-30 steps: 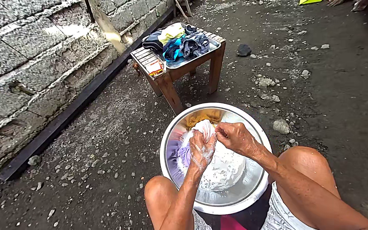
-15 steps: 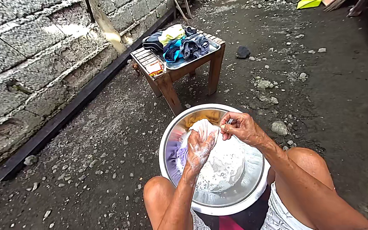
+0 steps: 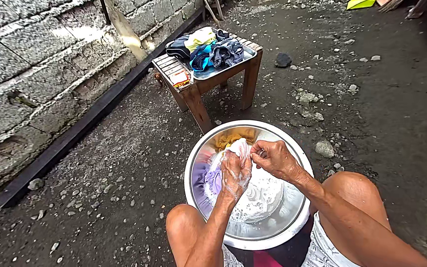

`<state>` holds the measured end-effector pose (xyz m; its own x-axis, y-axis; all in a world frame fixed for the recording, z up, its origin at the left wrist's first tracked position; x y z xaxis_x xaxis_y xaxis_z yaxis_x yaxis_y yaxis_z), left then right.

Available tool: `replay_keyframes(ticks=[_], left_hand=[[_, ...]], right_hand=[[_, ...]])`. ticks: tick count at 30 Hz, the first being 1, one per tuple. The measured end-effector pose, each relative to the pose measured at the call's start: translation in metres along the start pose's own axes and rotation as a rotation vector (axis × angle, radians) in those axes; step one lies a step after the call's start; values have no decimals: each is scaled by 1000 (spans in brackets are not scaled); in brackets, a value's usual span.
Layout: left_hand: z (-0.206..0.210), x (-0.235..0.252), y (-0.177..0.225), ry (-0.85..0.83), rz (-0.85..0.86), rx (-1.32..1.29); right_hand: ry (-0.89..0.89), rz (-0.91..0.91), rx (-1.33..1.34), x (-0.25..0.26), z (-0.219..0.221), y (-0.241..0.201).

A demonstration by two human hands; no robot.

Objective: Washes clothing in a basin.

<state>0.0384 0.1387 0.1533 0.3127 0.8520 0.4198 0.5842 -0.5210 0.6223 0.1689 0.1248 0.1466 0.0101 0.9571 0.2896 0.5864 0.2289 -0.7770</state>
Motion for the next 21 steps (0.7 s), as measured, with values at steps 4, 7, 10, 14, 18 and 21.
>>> replay_keyframes(ticks=[4, 7, 10, 14, 18, 21], left_hand=[[5, -3, 6, -16, 72, 22], [9, 2, -5, -67, -47, -152], [15, 7, -23, -124, -194, -476], [14, 5, -23, -147, -285, -643], [16, 3, -21, -190, -291, -666], [18, 3, -21, -192, -297, -677]], right_hand=[[-32, 29, -86, 1, 0, 3], [-65, 151, 162, 5, -7, 16], [-3, 249, 566, 10, -23, 35], [23, 195, 732, 13, -42, 40], [-57, 123, 734, 10, -35, 28], [-131, 41, 532, 10, -24, 18]])
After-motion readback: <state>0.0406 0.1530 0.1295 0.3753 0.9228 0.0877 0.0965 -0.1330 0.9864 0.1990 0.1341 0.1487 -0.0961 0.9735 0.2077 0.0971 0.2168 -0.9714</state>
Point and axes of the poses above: each hand's wrist, its own x-axis towards the middle knuckle, its own z-axis out of the palm, y = z × x, the point moved 10 cm from there along x, towards the middle knuckle, and after that the axes turned 2 degrees about x, right-handed, at the moved point
